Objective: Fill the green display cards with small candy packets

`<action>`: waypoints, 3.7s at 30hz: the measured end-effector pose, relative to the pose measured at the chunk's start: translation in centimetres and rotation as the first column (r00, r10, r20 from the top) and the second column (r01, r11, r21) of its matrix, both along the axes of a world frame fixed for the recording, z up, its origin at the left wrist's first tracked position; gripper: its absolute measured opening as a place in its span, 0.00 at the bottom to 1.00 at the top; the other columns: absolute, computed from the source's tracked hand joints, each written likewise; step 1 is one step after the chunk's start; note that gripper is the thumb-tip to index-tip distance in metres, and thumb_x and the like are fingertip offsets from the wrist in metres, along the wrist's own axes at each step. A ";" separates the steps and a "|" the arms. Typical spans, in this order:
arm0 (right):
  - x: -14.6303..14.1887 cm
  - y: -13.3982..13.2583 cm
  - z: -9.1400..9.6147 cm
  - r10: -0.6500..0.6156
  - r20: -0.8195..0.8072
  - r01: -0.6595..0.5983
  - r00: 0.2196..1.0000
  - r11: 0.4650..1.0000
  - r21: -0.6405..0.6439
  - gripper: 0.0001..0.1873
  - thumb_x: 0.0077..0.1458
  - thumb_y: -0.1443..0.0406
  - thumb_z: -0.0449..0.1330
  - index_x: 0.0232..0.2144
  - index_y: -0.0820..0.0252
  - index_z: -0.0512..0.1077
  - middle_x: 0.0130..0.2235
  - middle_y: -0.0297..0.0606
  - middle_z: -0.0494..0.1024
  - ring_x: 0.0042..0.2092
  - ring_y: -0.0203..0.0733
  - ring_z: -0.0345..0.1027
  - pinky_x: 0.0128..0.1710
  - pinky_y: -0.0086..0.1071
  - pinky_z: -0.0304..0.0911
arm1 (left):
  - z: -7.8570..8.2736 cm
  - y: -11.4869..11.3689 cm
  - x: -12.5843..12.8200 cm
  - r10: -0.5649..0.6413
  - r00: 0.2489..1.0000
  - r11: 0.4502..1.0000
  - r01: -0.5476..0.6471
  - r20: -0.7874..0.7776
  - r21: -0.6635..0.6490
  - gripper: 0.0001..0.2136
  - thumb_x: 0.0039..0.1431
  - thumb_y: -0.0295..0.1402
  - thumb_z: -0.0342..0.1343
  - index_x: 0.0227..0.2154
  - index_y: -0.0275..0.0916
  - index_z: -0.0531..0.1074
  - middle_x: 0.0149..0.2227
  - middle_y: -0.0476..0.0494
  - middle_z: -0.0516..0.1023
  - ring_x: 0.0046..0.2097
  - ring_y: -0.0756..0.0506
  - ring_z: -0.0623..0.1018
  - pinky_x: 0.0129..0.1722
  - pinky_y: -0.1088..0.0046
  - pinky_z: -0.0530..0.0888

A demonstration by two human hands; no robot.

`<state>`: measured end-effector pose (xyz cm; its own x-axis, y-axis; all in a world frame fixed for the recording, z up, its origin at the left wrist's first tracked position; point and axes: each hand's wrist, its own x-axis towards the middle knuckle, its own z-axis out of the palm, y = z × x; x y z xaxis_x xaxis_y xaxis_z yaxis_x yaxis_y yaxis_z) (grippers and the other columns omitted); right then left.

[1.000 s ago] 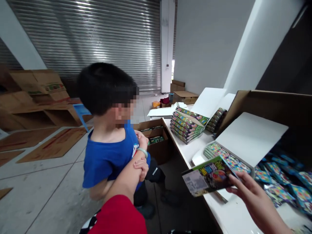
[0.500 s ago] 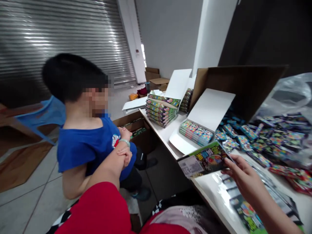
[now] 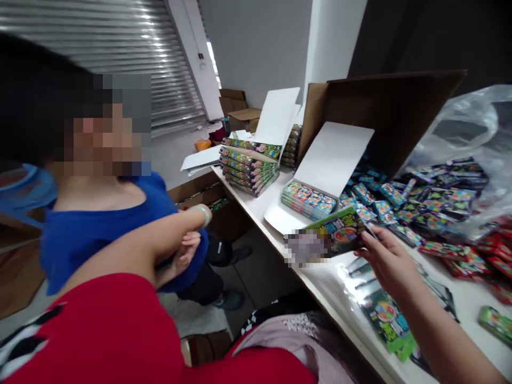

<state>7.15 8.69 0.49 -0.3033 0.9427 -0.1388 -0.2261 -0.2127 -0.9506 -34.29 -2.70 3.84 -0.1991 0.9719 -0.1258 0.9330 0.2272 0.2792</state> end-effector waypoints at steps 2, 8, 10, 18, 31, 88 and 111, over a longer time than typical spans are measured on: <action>-0.4 0.0 0.0 0.005 -0.033 -0.005 0.999 1.000 -0.018 0.22 0.36 0.54 0.73 0.32 0.56 0.72 0.31 0.31 0.74 0.30 0.34 0.67 0.25 0.25 0.67 | 1.4 2.8 1.4 -0.089 0.993 0.991 0.096 0.075 -0.091 0.14 0.63 0.38 0.54 0.48 0.35 0.69 0.48 0.40 0.73 0.45 0.43 0.76 0.44 0.60 0.75; -0.6 -0.5 0.4 0.109 -0.096 -0.104 0.989 0.993 0.063 0.19 0.42 0.53 0.69 0.32 0.57 0.70 0.29 0.32 0.74 0.27 0.33 0.64 0.24 0.26 0.62 | 3.8 8.5 10.4 -0.396 0.764 0.872 0.487 0.509 -0.053 0.21 0.62 0.46 0.50 0.51 0.38 0.68 0.49 0.43 0.76 0.52 0.42 0.73 0.52 0.65 0.69; 0.0 -0.9 0.4 0.113 -0.134 -0.095 0.984 0.986 0.135 0.17 0.46 0.53 0.67 0.35 0.54 0.70 0.32 0.32 0.75 0.30 0.35 0.66 0.28 0.28 0.64 | 2.4 8.2 14.3 -0.423 0.485 0.783 0.620 0.765 0.040 0.35 0.54 0.53 0.55 0.60 0.38 0.59 0.57 0.38 0.69 0.57 0.38 0.68 0.55 0.63 0.66; 5.7 -2.1 -1.3 -0.039 0.110 0.008 0.993 0.962 0.272 0.29 0.54 0.55 0.62 0.57 0.41 0.59 0.60 0.38 0.66 0.58 0.46 0.62 0.51 0.40 0.65 | 0.2 11.8 16.5 -0.718 0.563 0.690 0.654 0.410 0.311 0.39 0.45 0.46 0.66 0.60 0.40 0.60 0.60 0.36 0.64 0.60 0.34 0.64 0.61 0.58 0.58; 6.4 -3.6 -4.3 -0.057 0.329 0.041 0.943 0.998 0.055 0.19 0.50 0.48 0.63 0.37 0.54 0.77 0.41 0.43 0.80 0.44 0.48 0.73 0.42 0.36 0.70 | -2.4 22.6 8.1 -0.676 0.737 0.732 0.671 -0.002 -0.119 0.36 0.53 0.42 0.59 0.64 0.47 0.53 0.68 0.40 0.50 0.68 0.34 0.48 0.65 0.52 0.43; 18.4 -0.3 0.4 -0.023 0.356 -0.049 0.934 0.981 0.190 0.08 0.45 0.60 0.65 0.26 0.59 0.76 0.27 0.32 0.77 0.30 0.36 0.69 0.33 0.32 0.65 | -5.4 10.9 36.4 -0.728 0.596 0.683 0.578 0.341 0.447 0.15 0.62 0.34 0.48 0.49 0.37 0.71 0.47 0.39 0.78 0.48 0.41 0.77 0.49 0.63 0.72; 28.9 -11.3 -10.7 -0.543 0.798 0.499 0.262 0.784 0.370 0.24 0.49 0.63 0.60 0.49 0.62 0.69 0.40 0.44 0.72 0.39 0.47 0.66 0.46 0.43 0.62 | -12.1 11.5 49.9 -0.518 0.495 0.752 0.652 0.698 0.095 0.12 0.46 0.28 0.59 0.36 0.38 0.73 0.29 0.50 0.72 0.30 0.49 0.72 0.32 0.72 0.69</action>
<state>36.07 -2.65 -10.25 0.5057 0.8617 0.0403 0.6199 -0.3305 -0.7117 15.57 8.75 -8.29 0.6076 0.7826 -0.1360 0.4499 -0.1980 0.8709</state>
